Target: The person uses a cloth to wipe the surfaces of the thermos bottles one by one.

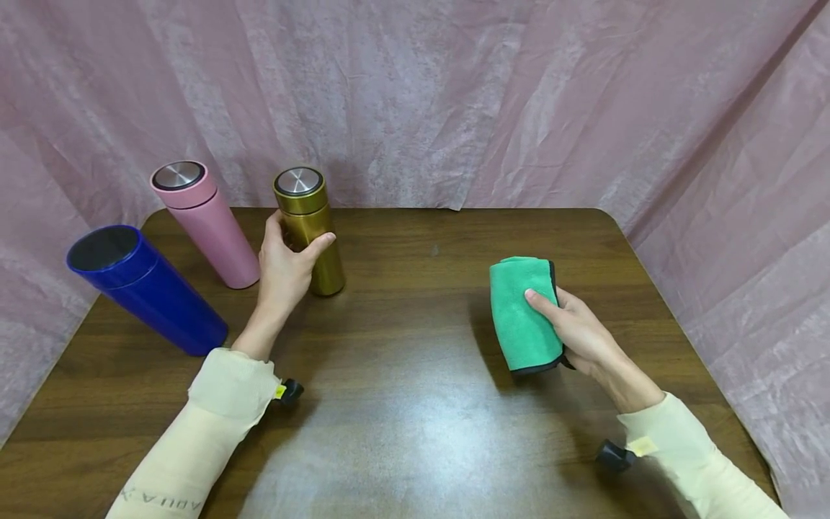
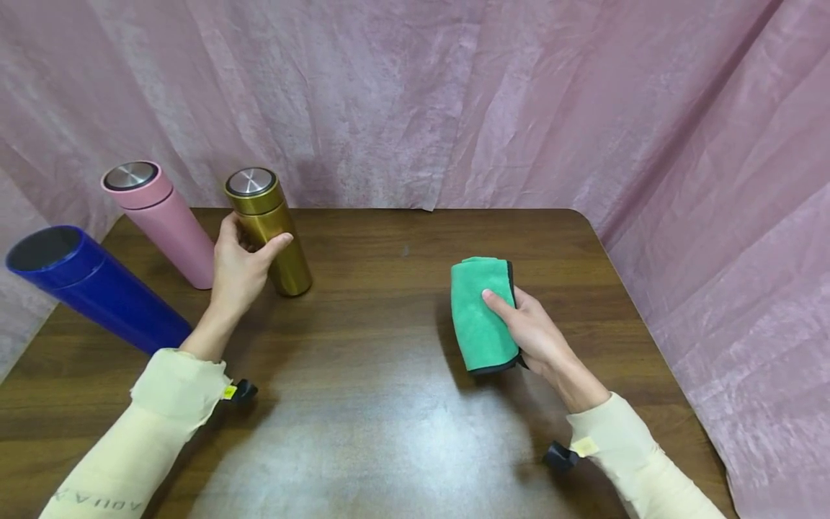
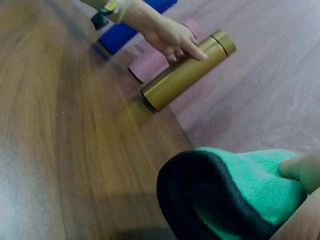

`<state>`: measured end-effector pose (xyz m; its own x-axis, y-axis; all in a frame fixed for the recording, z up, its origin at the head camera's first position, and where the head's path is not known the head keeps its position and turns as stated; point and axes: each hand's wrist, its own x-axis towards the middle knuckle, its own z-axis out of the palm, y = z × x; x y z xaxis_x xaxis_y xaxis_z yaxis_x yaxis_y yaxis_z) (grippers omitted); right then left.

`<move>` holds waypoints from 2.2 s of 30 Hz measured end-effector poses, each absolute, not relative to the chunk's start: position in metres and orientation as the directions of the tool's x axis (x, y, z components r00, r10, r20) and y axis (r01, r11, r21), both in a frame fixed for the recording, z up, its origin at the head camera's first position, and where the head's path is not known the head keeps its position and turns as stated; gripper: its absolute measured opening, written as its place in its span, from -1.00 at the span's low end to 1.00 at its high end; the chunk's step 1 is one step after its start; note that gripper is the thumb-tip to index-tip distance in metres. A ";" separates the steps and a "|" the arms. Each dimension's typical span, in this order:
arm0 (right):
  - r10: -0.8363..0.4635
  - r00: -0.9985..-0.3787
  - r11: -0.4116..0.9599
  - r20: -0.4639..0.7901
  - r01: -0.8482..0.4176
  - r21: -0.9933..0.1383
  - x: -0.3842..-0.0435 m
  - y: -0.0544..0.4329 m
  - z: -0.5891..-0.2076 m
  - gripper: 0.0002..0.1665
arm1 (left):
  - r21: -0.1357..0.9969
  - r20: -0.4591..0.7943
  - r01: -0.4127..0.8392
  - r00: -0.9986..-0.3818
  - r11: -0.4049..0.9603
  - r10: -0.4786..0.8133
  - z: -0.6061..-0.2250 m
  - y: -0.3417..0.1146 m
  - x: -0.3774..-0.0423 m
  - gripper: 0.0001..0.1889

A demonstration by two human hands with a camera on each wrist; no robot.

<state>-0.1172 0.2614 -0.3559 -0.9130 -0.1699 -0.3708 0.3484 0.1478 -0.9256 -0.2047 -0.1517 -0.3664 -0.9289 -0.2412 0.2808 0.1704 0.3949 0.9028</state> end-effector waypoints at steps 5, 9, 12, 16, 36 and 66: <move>-0.138 -0.924 0.164 -0.356 0.333 -0.928 -0.117 0.271 -0.353 -0.10 | 0.901 0.279 0.188 -0.942 0.392 -0.189 -0.365 -0.144 -0.197 -0.16; -0.109 -0.920 0.182 -0.376 0.353 -0.918 -0.117 0.277 -0.352 -0.09 | 0.898 0.284 0.215 -0.949 0.384 -0.133 -0.363 -0.138 -0.190 -0.15; -0.094 -0.917 0.191 -0.388 0.366 -0.911 -0.117 0.281 -0.352 -0.09 | 0.899 0.290 0.235 -0.952 0.370 -0.101 -0.362 -0.131 -0.185 -0.15; -0.082 -0.918 0.199 -0.389 0.367 -0.909 -0.117 0.286 -0.351 -0.08 | 0.901 0.298 0.258 -0.952 0.348 -0.067 -0.361 -0.119 -0.179 -0.16; -0.053 -0.918 0.200 -0.393 0.376 -0.905 -0.116 0.302 -0.350 -0.11 | 0.920 0.285 0.308 -0.950 0.243 0.126 -0.359 -0.063 -0.150 -0.19; 0.038 -0.983 0.376 0.177 -0.150 -0.914 -0.116 0.275 -0.304 -0.53 | 0.905 0.274 0.336 -0.930 0.262 0.247 -0.369 -0.030 -0.144 -0.15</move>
